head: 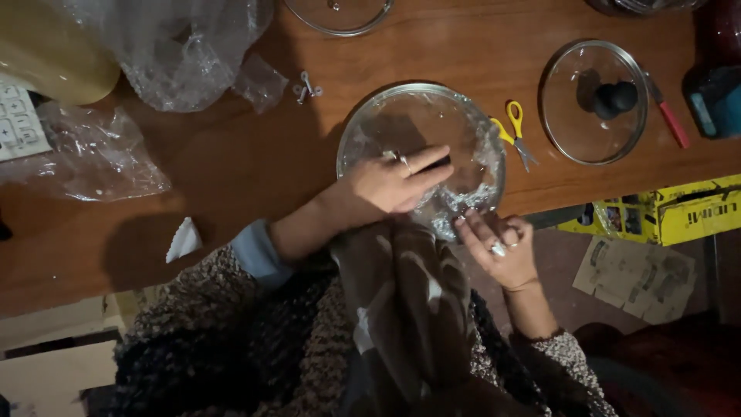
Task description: Assembling a glass pot lid by attaching the knob and then wrapping it in plastic film.
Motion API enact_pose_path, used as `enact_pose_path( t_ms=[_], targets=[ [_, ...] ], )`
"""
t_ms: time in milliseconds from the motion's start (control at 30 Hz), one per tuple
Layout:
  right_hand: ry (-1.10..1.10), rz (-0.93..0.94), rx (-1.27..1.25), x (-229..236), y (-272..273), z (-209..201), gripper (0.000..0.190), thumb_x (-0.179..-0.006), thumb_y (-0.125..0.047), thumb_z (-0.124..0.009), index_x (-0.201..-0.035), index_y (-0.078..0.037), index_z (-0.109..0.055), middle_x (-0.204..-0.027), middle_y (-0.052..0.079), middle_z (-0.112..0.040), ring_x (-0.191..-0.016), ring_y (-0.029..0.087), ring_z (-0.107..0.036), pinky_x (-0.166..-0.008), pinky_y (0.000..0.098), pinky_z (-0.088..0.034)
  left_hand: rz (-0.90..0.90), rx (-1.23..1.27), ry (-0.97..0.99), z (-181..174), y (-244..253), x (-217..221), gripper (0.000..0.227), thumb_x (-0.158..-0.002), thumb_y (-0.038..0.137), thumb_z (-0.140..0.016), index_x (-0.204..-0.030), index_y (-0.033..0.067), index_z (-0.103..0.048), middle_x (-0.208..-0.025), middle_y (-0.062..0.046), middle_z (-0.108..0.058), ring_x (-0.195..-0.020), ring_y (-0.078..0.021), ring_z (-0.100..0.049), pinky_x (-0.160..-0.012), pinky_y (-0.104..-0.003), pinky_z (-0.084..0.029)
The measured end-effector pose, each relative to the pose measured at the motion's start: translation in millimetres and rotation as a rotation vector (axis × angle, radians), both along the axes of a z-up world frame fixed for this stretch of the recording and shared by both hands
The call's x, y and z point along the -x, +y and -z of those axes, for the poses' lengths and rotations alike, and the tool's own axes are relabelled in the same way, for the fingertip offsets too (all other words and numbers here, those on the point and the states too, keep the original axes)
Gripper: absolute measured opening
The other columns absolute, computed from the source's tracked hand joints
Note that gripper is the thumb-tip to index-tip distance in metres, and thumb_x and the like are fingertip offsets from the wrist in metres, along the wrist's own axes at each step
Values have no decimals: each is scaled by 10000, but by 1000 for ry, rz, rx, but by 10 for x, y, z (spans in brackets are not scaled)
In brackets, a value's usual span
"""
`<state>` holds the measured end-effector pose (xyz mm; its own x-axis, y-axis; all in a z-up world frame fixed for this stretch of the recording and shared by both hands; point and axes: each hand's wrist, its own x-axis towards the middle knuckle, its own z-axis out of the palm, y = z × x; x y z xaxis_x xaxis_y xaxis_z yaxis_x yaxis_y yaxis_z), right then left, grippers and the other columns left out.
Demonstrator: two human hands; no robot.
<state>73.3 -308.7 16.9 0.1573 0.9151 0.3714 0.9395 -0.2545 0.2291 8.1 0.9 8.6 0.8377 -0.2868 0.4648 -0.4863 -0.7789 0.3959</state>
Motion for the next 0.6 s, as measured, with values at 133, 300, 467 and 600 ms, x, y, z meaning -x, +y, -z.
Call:
enact_pose_path(
  t_ms=[133, 300, 467, 600],
  targets=[
    [-52, -14, -151, -231, -71, -10, 251, -955, -171, -853, -1177, -196, -738, -1125, -50, -721, -1022, 136, -526, -911, 374, -349, 101, 256, 111, -240, 191, -126, 508, -991, 149, -678, -1485, 168, -563, -1627, -43, -434, -822, -133, -731, -681, -259, -626],
    [-113, -61, -338, -611, 381, -342, 245, -952, -147, -884, -1132, -198, -728, -1097, -40, -740, -1075, 173, -564, -1015, 383, -401, 92, 427, 158, -313, 433, -384, 371, -1046, 63, -615, -1409, 137, -608, -1510, -102, -598, -688, -140, -749, -582, -232, -581],
    [90, -182, -445, -879, 1181, -901, 164, -954, -51, -770, -1092, -75, -687, -1083, 92, -692, -1091, 287, -679, -1063, 531, -563, 75, 719, 275, -533, 812, -476, 422, -1058, 111, -600, -1479, 72, -590, -1323, -132, -728, -1042, -193, -769, -899, -319, -649],
    [168, -170, -410, -1095, 1595, -1226, 159, -1018, -79, -765, -1154, -53, -686, -1088, 102, -691, -1054, 291, -679, -978, 490, -567, 135, 856, 309, -414, 1038, -585, 450, -1074, 229, -628, -1491, 75, -558, -1366, -154, -698, -1173, -240, -711, -1015, -401, -618]
  ],
)
